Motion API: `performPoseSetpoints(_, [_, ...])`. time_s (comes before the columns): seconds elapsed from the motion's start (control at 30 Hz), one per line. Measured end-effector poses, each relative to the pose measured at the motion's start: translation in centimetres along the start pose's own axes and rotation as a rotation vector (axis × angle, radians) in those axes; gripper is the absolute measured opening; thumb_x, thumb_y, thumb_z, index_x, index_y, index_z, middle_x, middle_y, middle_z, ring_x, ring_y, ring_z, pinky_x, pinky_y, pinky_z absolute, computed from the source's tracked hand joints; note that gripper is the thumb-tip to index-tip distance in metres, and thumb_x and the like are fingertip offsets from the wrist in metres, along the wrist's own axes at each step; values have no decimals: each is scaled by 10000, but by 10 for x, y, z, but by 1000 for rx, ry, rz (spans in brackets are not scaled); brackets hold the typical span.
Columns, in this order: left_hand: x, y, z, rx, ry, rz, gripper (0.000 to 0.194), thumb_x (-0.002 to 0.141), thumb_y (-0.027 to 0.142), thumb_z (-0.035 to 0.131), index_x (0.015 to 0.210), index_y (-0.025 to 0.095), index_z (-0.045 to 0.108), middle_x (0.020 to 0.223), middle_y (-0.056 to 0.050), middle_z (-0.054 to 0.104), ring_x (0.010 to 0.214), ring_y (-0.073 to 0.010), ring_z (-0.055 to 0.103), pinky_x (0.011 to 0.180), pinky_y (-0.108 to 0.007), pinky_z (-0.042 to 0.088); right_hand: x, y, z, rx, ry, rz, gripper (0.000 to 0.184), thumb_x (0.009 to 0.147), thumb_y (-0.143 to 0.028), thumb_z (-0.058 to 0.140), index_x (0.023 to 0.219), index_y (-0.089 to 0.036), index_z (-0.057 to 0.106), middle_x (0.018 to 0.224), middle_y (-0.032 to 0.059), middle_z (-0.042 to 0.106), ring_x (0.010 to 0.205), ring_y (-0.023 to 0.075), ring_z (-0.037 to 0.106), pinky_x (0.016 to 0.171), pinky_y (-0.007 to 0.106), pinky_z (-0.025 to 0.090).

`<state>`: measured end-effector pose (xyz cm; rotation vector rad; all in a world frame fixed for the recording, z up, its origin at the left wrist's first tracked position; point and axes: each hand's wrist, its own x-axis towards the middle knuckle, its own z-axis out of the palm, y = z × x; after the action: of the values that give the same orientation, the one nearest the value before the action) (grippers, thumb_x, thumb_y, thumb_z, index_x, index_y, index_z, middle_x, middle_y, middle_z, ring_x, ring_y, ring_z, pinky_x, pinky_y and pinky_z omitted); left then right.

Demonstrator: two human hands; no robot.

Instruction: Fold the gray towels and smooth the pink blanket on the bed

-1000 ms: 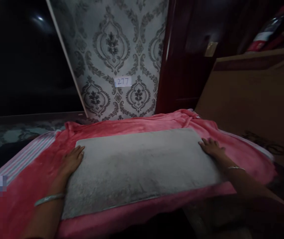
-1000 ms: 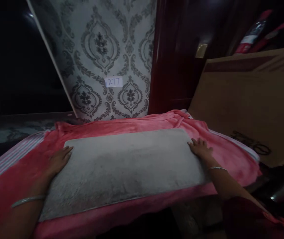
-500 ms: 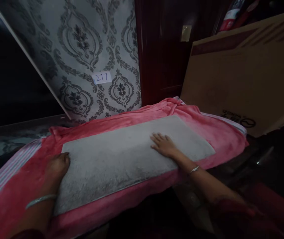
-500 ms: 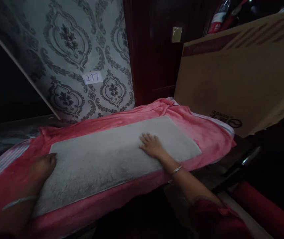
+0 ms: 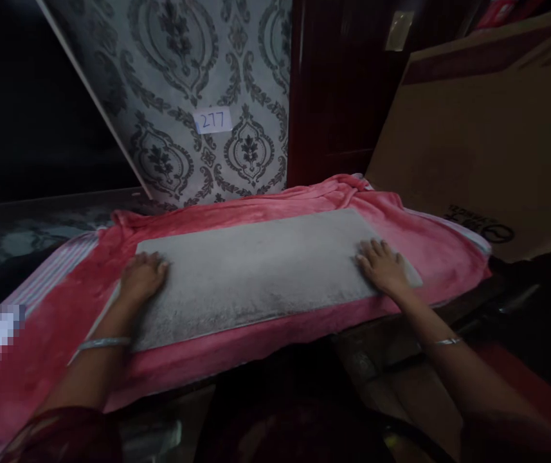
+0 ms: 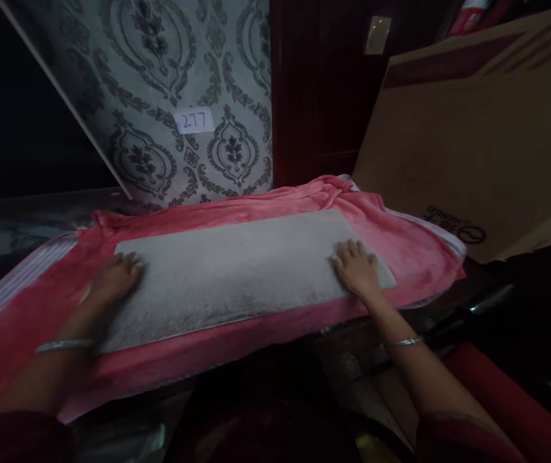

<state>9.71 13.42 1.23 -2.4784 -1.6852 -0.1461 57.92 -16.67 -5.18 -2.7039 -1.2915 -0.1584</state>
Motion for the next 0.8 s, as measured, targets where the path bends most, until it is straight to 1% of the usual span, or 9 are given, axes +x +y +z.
performPoseSetpoints(0.07, [-19,27,0,7,-51,92,619,978,446,295,1512,144,374,1603,-191,287,1485,-345,249,1155,-575,268,-5,-40,0,82,11,-213,600,1017,-481,208,1539,-229,365,1610,115,275,1480,336,219,1121,624,279])
performPoseSetpoints(0.17, [-52,63,7,-52,-131,338,597,978,492,338,1538,286,329,1645,-72,218,1515,-308,168,1192,-587,185,-16,-97,3,179,-26,-503,579,1017,-490,259,1562,-301,309,1630,67,229,1489,324,198,1131,603,279])
performPoseSetpoints(0.23, [-69,75,14,-83,-166,393,607,978,511,346,1549,310,297,1649,-47,201,1521,-302,144,1199,-591,166,-24,-123,7,187,-82,-601,586,1015,-505,278,1570,-317,281,1635,50,211,1493,313,187,1144,592,263])
performPoseSetpoints(0.33, [-82,79,25,-112,-161,376,613,984,519,337,1555,303,280,1650,-45,181,1526,-295,118,1209,-589,137,-33,-138,14,138,-138,-632,584,1015,-520,281,1561,-314,305,1628,41,233,1495,301,187,1167,583,223])
performPoseSetpoints(0.43, [-83,73,26,-151,-173,394,625,980,538,347,1553,295,286,1651,-49,175,1528,-290,109,1212,-585,128,-35,-135,20,118,-118,-627,583,1018,-524,262,1558,-311,314,1627,36,237,1495,294,188,1173,574,219])
performPoseSetpoints(0.53, [-81,54,20,-199,-183,402,609,981,526,356,1540,287,317,1645,-61,212,1518,-269,173,1211,-562,165,-34,-128,24,117,-119,-628,587,1016,-534,253,1557,-316,315,1626,30,242,1491,291,205,1169,571,234])
performPoseSetpoints(0.63, [-85,22,13,-172,-94,223,561,993,463,343,1517,263,372,1620,-88,287,1502,-262,235,1207,-557,183,-32,-134,22,115,-129,-596,594,1009,-541,261,1541,-297,359,1609,59,288,1477,314,241,1148,598,256])
performPoseSetpoints(0.7, [-93,-1,12,-127,-43,87,556,995,438,333,1512,240,384,1605,-106,316,1497,-269,247,1208,-564,173,-33,-156,15,146,-99,-589,592,1009,-525,261,1524,-266,398,1594,93,317,1471,332,250,1139,615,256])
performPoseSetpoints(0.8, [-104,-21,16,-100,-59,12,589,994,453,322,1530,209,349,1611,-129,294,1501,-274,235,1207,-564,174,-42,-219,-3,233,-80,-700,592,1014,-485,276,1536,-224,377,1618,108,248,1491,327,191,1169,595,200])
